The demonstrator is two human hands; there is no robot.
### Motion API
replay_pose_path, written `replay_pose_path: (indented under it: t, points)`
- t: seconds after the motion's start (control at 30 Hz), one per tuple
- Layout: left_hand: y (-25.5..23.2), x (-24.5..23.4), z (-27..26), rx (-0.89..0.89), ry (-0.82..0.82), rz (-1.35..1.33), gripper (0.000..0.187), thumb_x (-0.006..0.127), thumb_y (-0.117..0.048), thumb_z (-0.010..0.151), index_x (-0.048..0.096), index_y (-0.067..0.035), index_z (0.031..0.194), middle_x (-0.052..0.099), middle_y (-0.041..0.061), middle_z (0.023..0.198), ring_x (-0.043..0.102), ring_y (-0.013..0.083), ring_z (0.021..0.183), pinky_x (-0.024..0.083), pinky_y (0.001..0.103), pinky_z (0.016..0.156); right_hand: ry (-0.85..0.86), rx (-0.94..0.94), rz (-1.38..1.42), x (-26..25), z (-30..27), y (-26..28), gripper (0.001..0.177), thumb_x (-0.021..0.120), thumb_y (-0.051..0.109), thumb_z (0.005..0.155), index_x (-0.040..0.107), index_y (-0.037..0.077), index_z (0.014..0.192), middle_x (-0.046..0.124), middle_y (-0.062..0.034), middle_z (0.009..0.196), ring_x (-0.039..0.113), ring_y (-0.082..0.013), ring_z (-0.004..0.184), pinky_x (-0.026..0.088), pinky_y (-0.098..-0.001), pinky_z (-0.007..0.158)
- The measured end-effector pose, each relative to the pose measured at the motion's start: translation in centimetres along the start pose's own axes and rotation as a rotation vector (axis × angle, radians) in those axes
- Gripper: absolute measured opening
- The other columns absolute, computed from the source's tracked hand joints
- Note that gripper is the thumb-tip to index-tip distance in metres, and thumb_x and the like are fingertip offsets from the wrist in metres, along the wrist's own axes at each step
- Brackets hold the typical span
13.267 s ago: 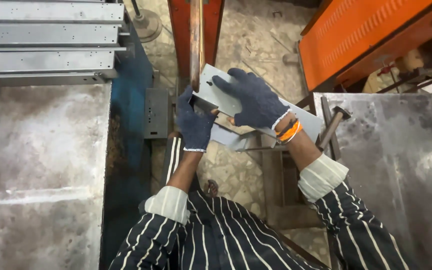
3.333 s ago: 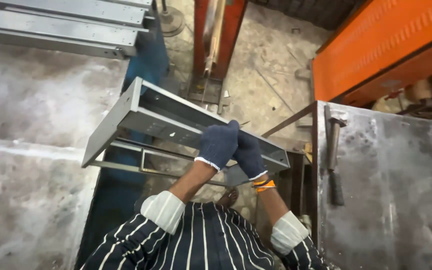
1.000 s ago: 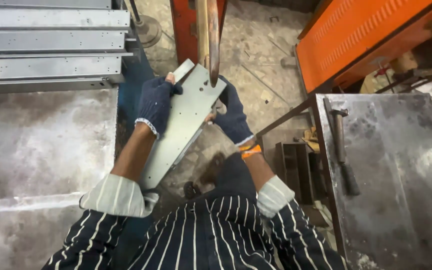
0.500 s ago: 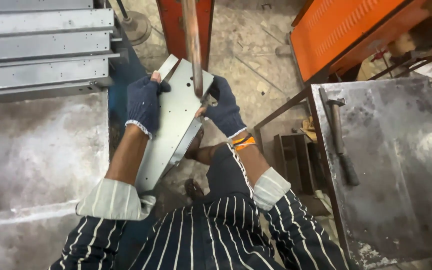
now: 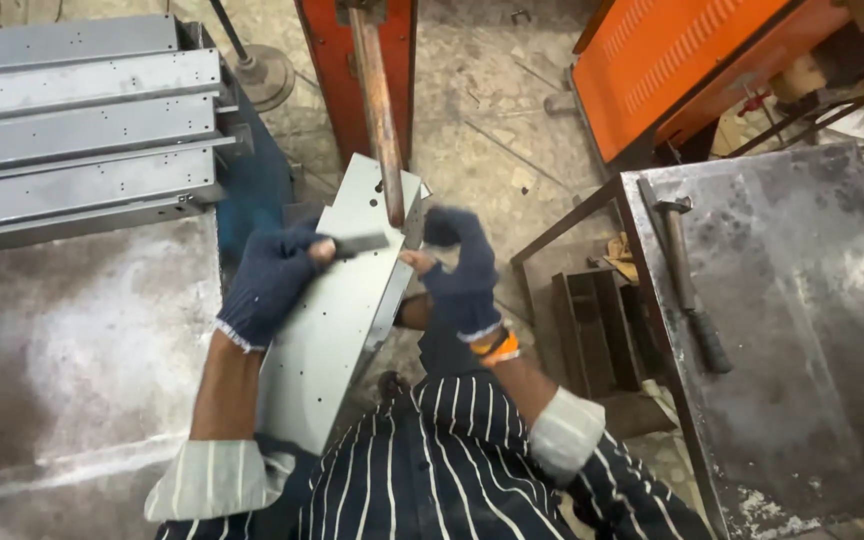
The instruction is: Using a spot welding machine to join metal plates and frames together.
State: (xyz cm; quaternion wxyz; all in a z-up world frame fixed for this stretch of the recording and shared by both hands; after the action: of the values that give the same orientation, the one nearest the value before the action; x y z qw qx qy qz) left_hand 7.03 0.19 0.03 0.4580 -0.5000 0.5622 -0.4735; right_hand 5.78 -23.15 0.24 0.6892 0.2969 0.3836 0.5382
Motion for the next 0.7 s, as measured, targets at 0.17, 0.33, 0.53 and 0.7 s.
replay_pose_path:
  t: [0.17,0.33,0.53,0.7]
  points:
    - [0.9,0.3,-0.2,0.063,0.180,0.172,0.022,0.078,-0.013,0.082,0.081,0.003,0.096,0.075,0.008,0.090,0.066,0.0130,0.080,0.053,0.030,0.071,0.224,0.097,-0.126,1.7,-0.2,7.0,0.037,0.082,0.022,0.088,0.070,0.005,0.118,0.075,-0.0084,0.098,0.068,-0.0123,0.071,0.057,-0.0307,0.066]
    - [-2.0,1.7,0.3,0.186,0.089,0.189,0.053,0.081,-0.016,0.079,0.065,0.001,0.126,0.071,0.012,0.119,0.067,0.0167,0.104,0.054,0.031,0.089,0.006,0.149,0.079,0.9,-2.0,4.6,0.019,0.070,0.013,0.100,0.072,0.005,0.117,0.072,-0.0055,0.093,0.067,-0.0097,0.077,0.055,-0.0272,0.068]
    - [-2.2,1.5,2.4,0.167,-0.049,0.262,0.064,0.079,-0.017,0.081,0.059,0.000,0.139,0.071,0.014,0.124,0.068,0.0173,0.109,0.055,0.032,0.093,-0.414,0.276,0.055,-3.7,0.0,-1.9,0.020,0.066,0.001,0.099,0.073,0.000,0.117,0.070,-0.0034,0.086,0.062,-0.0092,0.071,0.053,-0.0255,0.065]
    - [-2.3,1.5,3.1,0.189,-0.040,0.322,0.052,0.075,-0.015,0.086,0.065,-0.001,0.135,0.077,0.015,0.117,0.071,0.0143,0.102,0.056,0.031,0.089,-0.232,0.258,-0.122,-2.9,1.4,-3.9,0.023,0.067,0.002,0.096,0.075,0.003,0.118,0.076,-0.0051,0.083,0.067,-0.0078,0.065,0.054,-0.0245,0.060]
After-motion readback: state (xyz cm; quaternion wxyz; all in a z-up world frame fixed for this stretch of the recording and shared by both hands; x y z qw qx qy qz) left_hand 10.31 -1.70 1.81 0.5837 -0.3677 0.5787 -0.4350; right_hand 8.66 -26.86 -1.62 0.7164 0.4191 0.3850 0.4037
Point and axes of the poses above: each hand's wrist, its own z-axis towards the middle knuckle, its own x-axis out of the palm, y = z × x, the point moved 8 cm from there along z, towards the middle knuckle
